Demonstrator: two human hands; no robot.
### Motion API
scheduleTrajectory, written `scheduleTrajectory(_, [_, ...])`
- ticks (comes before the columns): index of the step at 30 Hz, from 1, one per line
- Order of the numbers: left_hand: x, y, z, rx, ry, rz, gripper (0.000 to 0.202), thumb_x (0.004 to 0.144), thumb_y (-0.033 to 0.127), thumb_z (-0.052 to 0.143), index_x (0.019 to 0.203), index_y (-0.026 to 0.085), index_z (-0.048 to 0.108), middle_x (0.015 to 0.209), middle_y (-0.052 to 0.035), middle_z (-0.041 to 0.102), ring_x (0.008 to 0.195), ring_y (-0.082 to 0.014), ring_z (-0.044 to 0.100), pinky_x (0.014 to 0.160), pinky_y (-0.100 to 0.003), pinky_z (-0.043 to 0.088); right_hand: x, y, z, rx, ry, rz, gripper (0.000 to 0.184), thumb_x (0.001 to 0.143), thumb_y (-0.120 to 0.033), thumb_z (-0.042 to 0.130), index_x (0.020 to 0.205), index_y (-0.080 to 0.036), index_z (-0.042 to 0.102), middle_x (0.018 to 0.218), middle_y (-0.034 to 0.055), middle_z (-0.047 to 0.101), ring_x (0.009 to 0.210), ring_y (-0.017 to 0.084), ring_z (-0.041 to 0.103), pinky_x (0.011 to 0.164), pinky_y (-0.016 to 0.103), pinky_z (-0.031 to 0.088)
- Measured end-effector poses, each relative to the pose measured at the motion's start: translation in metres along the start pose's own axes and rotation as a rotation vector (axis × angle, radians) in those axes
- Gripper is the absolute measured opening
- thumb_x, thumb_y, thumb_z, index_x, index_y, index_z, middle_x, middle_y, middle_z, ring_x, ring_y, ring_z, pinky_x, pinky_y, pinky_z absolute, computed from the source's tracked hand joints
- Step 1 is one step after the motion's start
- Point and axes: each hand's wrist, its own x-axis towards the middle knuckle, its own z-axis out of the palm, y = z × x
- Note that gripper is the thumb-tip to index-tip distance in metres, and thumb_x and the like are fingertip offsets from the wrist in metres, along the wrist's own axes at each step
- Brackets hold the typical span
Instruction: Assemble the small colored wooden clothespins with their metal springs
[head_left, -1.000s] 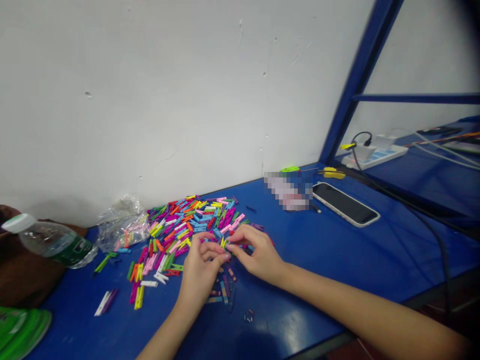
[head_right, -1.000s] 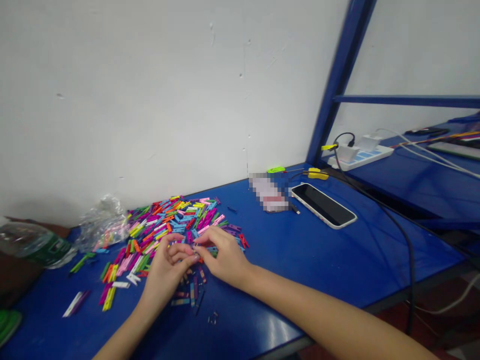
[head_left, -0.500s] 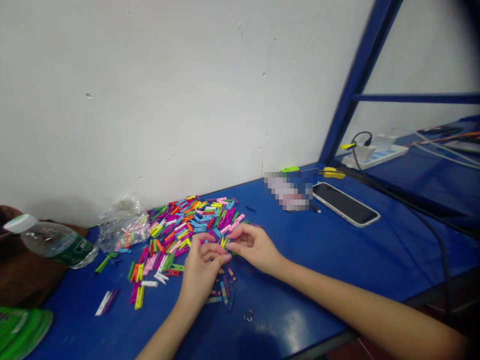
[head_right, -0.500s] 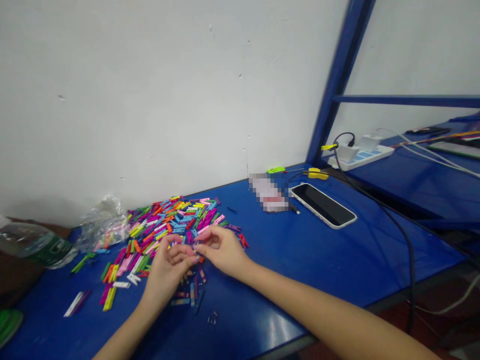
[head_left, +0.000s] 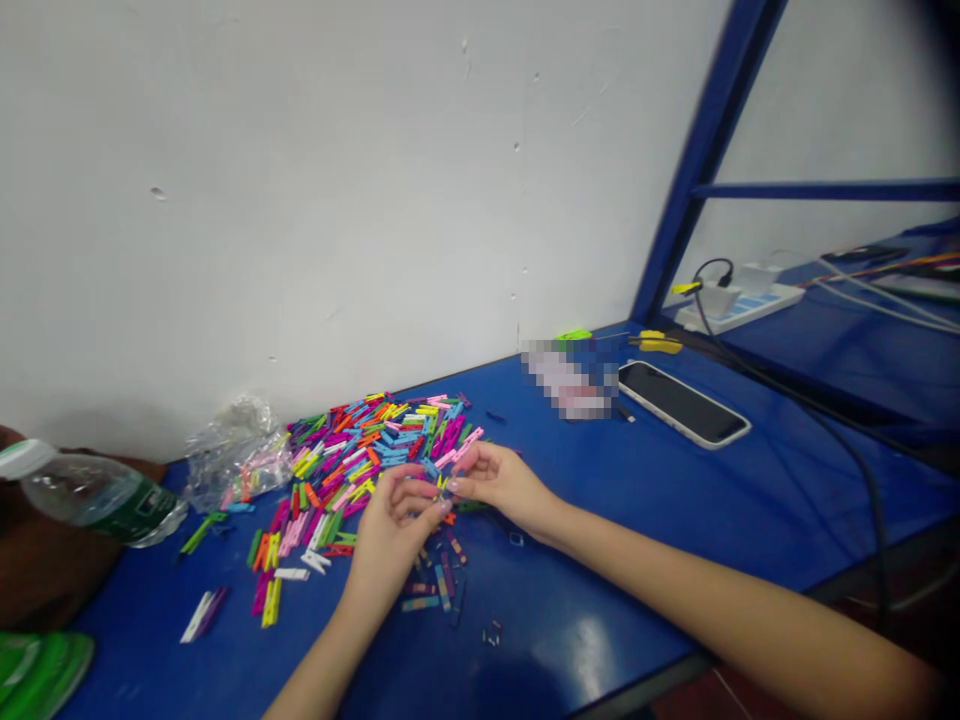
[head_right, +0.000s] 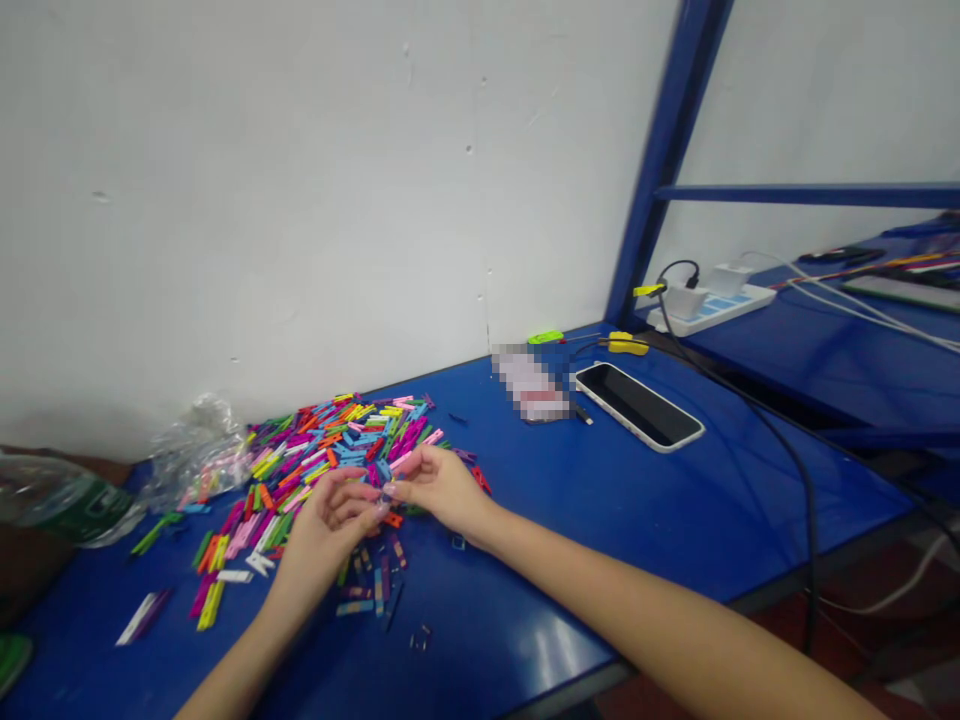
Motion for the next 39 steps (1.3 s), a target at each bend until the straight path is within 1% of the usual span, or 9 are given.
scheduleTrajectory(4, [-0.002, -0.001, -0.001, 0.169, 0.029, 0.097, 0.04, 0.061, 0.022, 0.066, 0.093, 0.02, 0.043, 0.078, 0.0007, 0.058, 0.07, -0.0125, 0.059, 0.059, -0.022, 0.047, -0.002, -0.002, 0.001, 0.031, -0.03, 0.012, 0.034, 0.048, -0.028, 0.074, 0.062, -0.015, 0.046, 0.06, -0.0053, 0.054, 0.054, 0.007, 0.052, 0.055, 0.019, 0.04])
scheduleTrajectory(11, [-0.006, 0.002, -0.003, 0.369, 0.078, 0.205, 0.035, 0.066, 0.024, 0.061, 0.096, 0.019, 0.044, 0.069, 0.0023, 0.057, 0.066, -0.0148, 0.06, 0.066, -0.029, 0.048, -0.002, 0.0, 0.002, -0.094, -0.077, -0.017, 0.035, 0.05, -0.035, 0.072, 0.062, -0.016, 0.046, 0.056, -0.0065, 0.05, 0.051, 0.008, 0.051, 0.05, 0.02, 0.041])
scheduleTrajectory(15, [-0.006, 0.002, -0.004, 0.373, 0.059, 0.225, 0.037, 0.066, 0.021, 0.06, 0.099, 0.02, 0.044, 0.066, 0.0044, 0.053, 0.063, -0.0132, 0.059, 0.063, -0.026, 0.046, -0.003, -0.009, -0.005, -0.425, -0.139, -0.175, 0.022, 0.063, -0.032, 0.065, 0.067, -0.015, 0.051, 0.057, -0.0041, 0.051, 0.051, 0.008, 0.048, 0.048, 0.019, 0.039])
scheduleTrajectory(18, [-0.006, 0.003, -0.004, 0.362, 0.055, 0.222, 0.036, 0.065, 0.022, 0.061, 0.098, 0.02, 0.044, 0.063, 0.0056, 0.051, 0.06, -0.0121, 0.057, 0.057, -0.022, 0.044, -0.005, -0.022, -0.012, -0.768, -0.232, -0.378, 0.01, 0.073, -0.026, 0.056, 0.072, -0.016, 0.056, 0.067, -0.0002, 0.057, 0.061, 0.011, 0.052, 0.056, 0.021, 0.04])
scheduleTrajectory(21, [-0.006, 0.003, -0.005, 0.374, 0.052, 0.204, 0.036, 0.065, 0.023, 0.061, 0.097, 0.02, 0.045, 0.062, 0.0059, 0.051, 0.054, -0.0106, 0.055, 0.05, -0.019, 0.042, -0.007, -0.03, -0.016, -1.002, -0.265, -0.495, 0.007, 0.076, -0.023, 0.053, 0.076, -0.017, 0.057, 0.072, 0.001, 0.059, 0.066, 0.012, 0.053, 0.06, 0.022, 0.038])
scheduleTrajectory(26, [-0.007, 0.002, -0.006, 0.451, 0.006, 0.197, 0.035, 0.067, 0.023, 0.059, 0.099, 0.02, 0.044, 0.063, 0.0062, 0.05, 0.042, -0.0072, 0.046, 0.041, -0.017, 0.036, -0.007, -0.029, -0.018, -1.175, -0.31, -0.552, 0.01, 0.079, -0.026, 0.05, 0.076, -0.018, 0.055, 0.07, 0.0006, 0.059, 0.065, 0.012, 0.053, 0.057, 0.02, 0.035])
scheduleTrajectory(30, [-0.007, 0.004, -0.008, 0.501, -0.033, 0.222, 0.032, 0.068, 0.022, 0.058, 0.098, 0.02, 0.046, 0.063, 0.005, 0.053, 0.048, -0.0092, 0.051, 0.046, -0.019, 0.039, -0.008, -0.028, -0.018, -1.327, -0.32, -0.577, 0.012, 0.08, -0.029, 0.048, 0.078, -0.019, 0.054, 0.07, 0.0009, 0.059, 0.064, 0.013, 0.054, 0.057, 0.021, 0.033])
scheduleTrajectory(34, [-0.003, 0.007, -0.01, 0.439, -0.074, 0.182, 0.03, 0.071, 0.026, 0.055, 0.099, 0.019, 0.046, 0.071, 0.0001, 0.061, 0.059, -0.0129, 0.058, 0.053, -0.022, 0.044, -0.007, -0.03, -0.018, -1.452, -0.316, -0.602, 0.016, 0.082, -0.03, 0.045, 0.075, -0.018, 0.053, 0.068, 0.0016, 0.059, 0.062, 0.013, 0.053, 0.055, 0.022, 0.031])
scheduleTrajectory(39, [0.001, 0.009, -0.012, 0.411, -0.042, 0.182, 0.03, 0.072, 0.028, 0.056, 0.099, 0.019, 0.045, 0.08, -0.0019, 0.064, 0.069, -0.0146, 0.061, 0.058, -0.023, 0.046, -0.008, -0.027, -0.016, -1.475, -0.266, -0.674, 0.019, 0.083, -0.03, 0.042, 0.072, -0.017, 0.051, 0.065, 0.0011, 0.059, 0.06, 0.012, 0.053, 0.055, 0.022, 0.03])
